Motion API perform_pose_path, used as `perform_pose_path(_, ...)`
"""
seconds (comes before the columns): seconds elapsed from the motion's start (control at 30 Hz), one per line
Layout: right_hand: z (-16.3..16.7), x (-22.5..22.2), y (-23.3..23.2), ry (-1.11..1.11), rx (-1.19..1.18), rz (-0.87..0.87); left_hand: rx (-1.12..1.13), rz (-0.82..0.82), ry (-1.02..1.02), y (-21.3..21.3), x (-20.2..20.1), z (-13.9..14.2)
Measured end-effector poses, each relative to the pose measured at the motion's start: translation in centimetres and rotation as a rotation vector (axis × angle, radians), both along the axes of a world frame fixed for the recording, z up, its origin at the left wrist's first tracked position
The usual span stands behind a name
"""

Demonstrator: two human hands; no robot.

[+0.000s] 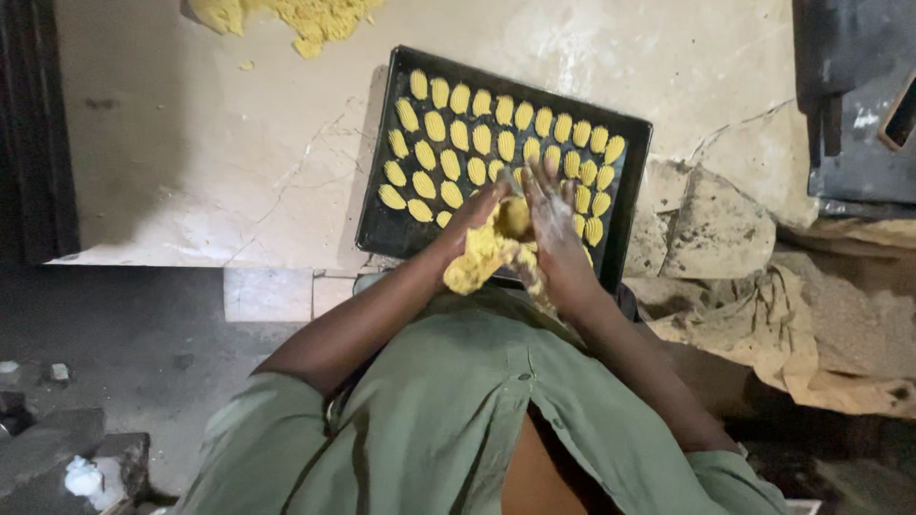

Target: The person repeatedly pinches off small pieces of yellow dough and places them in neat rows on a black baking tray. They continue this process across multiple trays, filling each with uniformly shaped dough pieces.

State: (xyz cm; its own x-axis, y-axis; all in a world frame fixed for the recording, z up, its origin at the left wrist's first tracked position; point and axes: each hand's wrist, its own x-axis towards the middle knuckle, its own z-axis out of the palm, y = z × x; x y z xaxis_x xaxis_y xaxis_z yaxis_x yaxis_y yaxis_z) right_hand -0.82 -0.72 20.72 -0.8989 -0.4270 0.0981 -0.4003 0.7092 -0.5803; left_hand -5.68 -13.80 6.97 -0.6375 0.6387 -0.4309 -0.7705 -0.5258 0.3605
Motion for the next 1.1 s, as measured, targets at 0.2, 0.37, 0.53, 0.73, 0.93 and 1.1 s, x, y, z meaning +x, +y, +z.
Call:
perform_pose_path(0.2,0.6,-0.4,-0.8,0.455,0.226,0.147,-0.199,-0.039,0.144,2.5,-3.9,5.7)
perform_pose_path(0.37,-1.4,-2.5,1.9,-0.591,-1.130,-0.713,0.014,0.161,-0.182,5.6,-3.4,8.1)
perform_pose_path(0.53,-2.8,-2.5,5.6,-0.630,-0.811,-0.466,0.298,0.288,-0.054,8.9,-0.3,6.1)
perform_pose_path(0.73,-4.0,-2.3,14.8,-0.241,-0.315,-0.362,0.092,0.283,0.018,11.5,3.8,3.9)
perform_pose_path(0.93,-10.5,-4.2,20.1,-0.913,-0.756,-0.538,-0.325,0.306,0.268,18.1,7.3,1.9)
perform_pose_path(1.1,-11.2,-4.3,18.0,-0.797,-1.041,-0.163,-0.249,0.323,0.196,17.5,9.4,-0.6)
